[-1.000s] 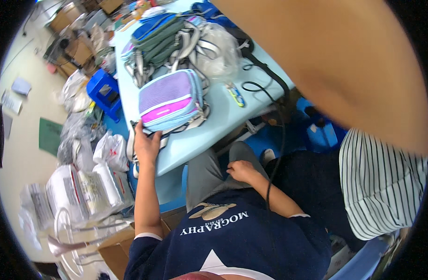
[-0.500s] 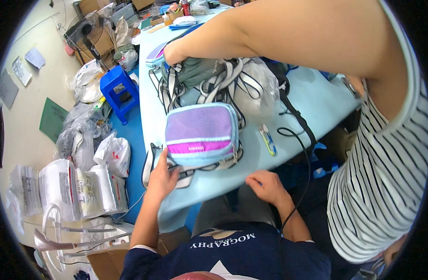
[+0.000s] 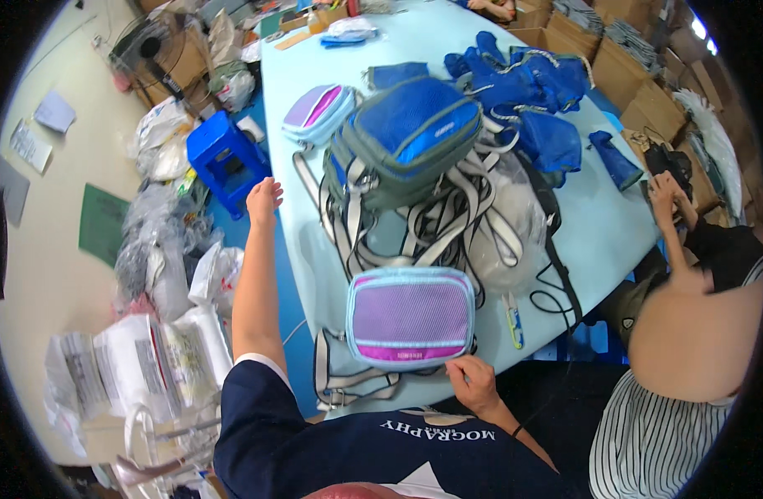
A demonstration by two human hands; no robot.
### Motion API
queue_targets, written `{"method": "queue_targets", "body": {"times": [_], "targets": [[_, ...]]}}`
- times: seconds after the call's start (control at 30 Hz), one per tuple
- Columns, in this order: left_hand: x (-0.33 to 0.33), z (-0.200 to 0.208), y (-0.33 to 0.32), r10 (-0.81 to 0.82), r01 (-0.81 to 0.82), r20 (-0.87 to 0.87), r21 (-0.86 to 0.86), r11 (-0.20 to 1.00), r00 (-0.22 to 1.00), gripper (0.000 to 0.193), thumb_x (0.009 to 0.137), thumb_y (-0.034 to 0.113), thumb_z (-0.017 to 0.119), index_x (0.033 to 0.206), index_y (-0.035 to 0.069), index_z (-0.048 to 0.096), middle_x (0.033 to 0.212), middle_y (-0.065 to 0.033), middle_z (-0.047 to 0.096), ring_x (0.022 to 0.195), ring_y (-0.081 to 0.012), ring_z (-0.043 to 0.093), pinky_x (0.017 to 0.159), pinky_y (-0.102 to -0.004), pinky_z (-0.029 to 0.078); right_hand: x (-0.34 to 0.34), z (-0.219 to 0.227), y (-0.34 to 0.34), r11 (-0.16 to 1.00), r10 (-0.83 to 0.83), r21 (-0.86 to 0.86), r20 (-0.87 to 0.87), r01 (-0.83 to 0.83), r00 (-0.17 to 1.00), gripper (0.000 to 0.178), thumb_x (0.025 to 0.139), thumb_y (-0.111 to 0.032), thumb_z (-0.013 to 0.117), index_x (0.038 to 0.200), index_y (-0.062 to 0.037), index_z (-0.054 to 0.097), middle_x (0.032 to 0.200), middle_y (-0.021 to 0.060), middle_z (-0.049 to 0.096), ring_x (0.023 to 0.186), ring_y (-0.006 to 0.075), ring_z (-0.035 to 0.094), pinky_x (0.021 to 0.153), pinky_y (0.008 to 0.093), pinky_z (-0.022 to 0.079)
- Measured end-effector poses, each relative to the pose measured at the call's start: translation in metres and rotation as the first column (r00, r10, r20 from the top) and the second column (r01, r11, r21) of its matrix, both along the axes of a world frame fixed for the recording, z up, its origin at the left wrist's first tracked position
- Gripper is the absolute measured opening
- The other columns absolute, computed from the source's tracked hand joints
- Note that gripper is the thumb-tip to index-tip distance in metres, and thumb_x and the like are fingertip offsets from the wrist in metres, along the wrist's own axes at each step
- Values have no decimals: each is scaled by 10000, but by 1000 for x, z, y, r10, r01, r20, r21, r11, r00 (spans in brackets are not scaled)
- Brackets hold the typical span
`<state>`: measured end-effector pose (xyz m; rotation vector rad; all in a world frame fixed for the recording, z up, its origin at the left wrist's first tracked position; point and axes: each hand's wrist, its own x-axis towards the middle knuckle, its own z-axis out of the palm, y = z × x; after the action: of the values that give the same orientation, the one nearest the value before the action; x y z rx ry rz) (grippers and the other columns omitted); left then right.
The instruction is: Attaching straps and labels to small zippered pouches in a factory setting.
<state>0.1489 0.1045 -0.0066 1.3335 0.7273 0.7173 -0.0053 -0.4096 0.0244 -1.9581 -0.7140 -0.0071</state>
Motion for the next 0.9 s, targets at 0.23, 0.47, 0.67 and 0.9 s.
{"method": "queue_targets", "body": {"times": [0.23, 0.47, 0.67, 0.9], "targets": [[147, -58, 82, 334, -151, -328, 476, 866, 884, 705, 729, 541, 641, 891, -145, 623, 865, -292, 636, 836, -383, 632, 775, -416, 476, 6, 10, -4, 980, -101, -192, -222, 58, 970, 82, 811, -90, 610, 807, -10, 627, 697, 106, 629, 634, 256, 621, 559, 332, 477], [230, -55, 83, 283, -168, -525, 256, 952, 803, 871, 659, 569, 695, 1061, -181, 511, 1088, -307, 568, 997, -390, 582, 859, -392, 462, 19, -7, 6, 928, -290, -331, -351, 171, 890, 110, 760, -128, 679, 743, -24, 647, 654, 104, 628, 560, 191, 621, 509, 294, 479], [227, -46, 90, 95, -127, -175, -179, 976, 980, 561, 615, 164, 780, 1026, -135, 543, 1046, -180, 607, 935, -264, 597, 828, -335, 460, 28, -16, 13, 927, -324, -311, -378, 210, 867, 121, 745, -111, 678, 694, -11, 632, 587, 116, 601, 503, 193, 600, 474, 295, 462], [162, 85, 93, 175, -263, 410, 169, 950, 895, 396, 690, -19, 631, 1080, -26, 567, 1013, -89, 624, 892, -215, 599, 817, -319, 456, 33, -8, 19, 949, -250, -271, -345, 159, 905, 136, 753, -115, 674, 681, -15, 616, 573, 121, 588, 484, 212, 588, 471, 313, 458]]}}
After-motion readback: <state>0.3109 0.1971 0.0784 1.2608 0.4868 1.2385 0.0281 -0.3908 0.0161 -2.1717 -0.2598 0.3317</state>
